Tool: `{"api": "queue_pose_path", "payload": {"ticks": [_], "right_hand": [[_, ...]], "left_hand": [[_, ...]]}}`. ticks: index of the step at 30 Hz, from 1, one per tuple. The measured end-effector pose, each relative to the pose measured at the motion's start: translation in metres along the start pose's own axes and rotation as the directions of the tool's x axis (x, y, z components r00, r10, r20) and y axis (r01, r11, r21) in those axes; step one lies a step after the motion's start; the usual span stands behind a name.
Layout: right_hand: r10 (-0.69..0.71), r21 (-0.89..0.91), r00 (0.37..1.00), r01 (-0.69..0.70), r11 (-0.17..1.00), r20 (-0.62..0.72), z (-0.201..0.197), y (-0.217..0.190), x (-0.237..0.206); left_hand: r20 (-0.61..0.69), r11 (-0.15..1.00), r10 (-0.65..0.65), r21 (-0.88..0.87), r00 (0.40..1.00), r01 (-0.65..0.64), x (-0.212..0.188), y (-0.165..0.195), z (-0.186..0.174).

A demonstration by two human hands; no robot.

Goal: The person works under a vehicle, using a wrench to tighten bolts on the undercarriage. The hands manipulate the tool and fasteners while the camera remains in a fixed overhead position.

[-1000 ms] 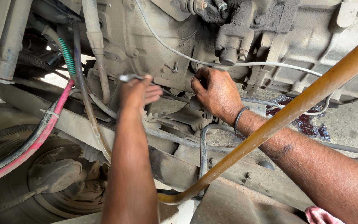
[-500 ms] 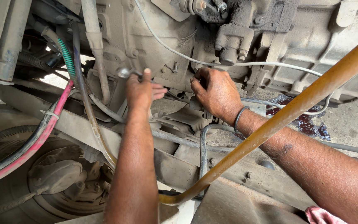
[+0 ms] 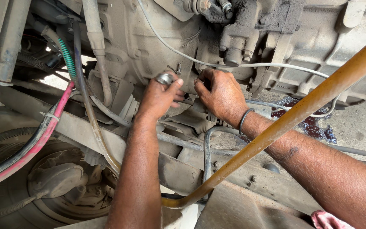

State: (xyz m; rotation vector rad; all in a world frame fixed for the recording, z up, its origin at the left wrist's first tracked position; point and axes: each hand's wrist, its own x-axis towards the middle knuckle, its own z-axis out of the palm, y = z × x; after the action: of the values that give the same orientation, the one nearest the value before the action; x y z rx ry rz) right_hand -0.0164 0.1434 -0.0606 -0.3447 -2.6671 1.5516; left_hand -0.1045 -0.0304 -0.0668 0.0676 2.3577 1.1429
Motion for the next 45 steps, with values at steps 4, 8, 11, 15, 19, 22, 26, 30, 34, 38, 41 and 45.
{"api": "queue_pose_path", "payload": {"ticks": [4,8,11,15,19,22,26,30,34,38,41,45], "right_hand": [[-0.013,0.003,1.000,0.013,1.000,-0.013,0.000,0.000,0.000],[0.021,-0.006,1.000,-0.021,1.000,0.005,0.000,0.000,-0.001],[0.005,-0.001,1.000,-0.005,1.000,0.002,0.000,0.001,-0.002],[-0.012,-0.006,1.000,0.012,1.000,-0.003,0.000,0.000,-0.002],[0.016,-0.006,1.000,-0.016,1.000,0.014,-0.001,-0.001,-0.002],[0.024,-0.003,1.000,-0.024,1.000,0.019,-0.001,-0.001,-0.001],[0.038,-0.009,0.999,-0.038,0.999,0.020,-0.001,-0.001,-0.002],[0.006,-0.008,1.000,-0.006,1.000,0.002,0.000,0.000,-0.003],[0.049,-0.006,0.998,-0.049,0.999,0.026,0.000,0.000,-0.002],[-0.006,-0.035,1.000,0.006,0.999,0.002,0.000,0.000,-0.001],[0.029,-0.025,0.999,-0.028,0.999,0.029,0.000,0.000,-0.001],[0.006,-0.036,1.000,-0.005,0.999,0.010,0.000,0.000,-0.001]], "left_hand": [[-0.068,0.999,-0.046,0.002,0.997,0.046,-0.002,0.002,0.000],[-0.094,0.998,-0.064,0.009,0.993,0.066,-0.003,0.000,-0.002],[-0.055,0.999,-0.035,0.006,0.998,0.035,-0.003,-0.002,-0.004],[-0.020,0.993,-0.042,-0.115,0.999,0.040,-0.001,-0.008,-0.006],[0.018,0.995,-0.050,-0.089,0.999,0.051,0.002,-0.013,-0.009],[0.009,0.994,-0.043,-0.101,0.999,0.044,0.005,-0.017,-0.012],[-0.067,0.997,-0.078,-0.003,0.995,0.078,0.011,-0.021,-0.017],[-0.285,0.939,-0.229,-0.317,0.931,0.134,0.015,-0.023,-0.022],[-0.337,0.845,-0.420,-0.483,0.842,0.228,0.018,-0.024,-0.026],[-0.269,0.865,-0.345,-0.463,0.899,0.193,0.019,-0.023,-0.026],[-0.367,0.946,-0.196,-0.316,0.909,0.077,0.018,-0.021,-0.023],[-0.280,0.988,-0.120,-0.132,0.953,0.085,0.015,-0.018,-0.017]]}}
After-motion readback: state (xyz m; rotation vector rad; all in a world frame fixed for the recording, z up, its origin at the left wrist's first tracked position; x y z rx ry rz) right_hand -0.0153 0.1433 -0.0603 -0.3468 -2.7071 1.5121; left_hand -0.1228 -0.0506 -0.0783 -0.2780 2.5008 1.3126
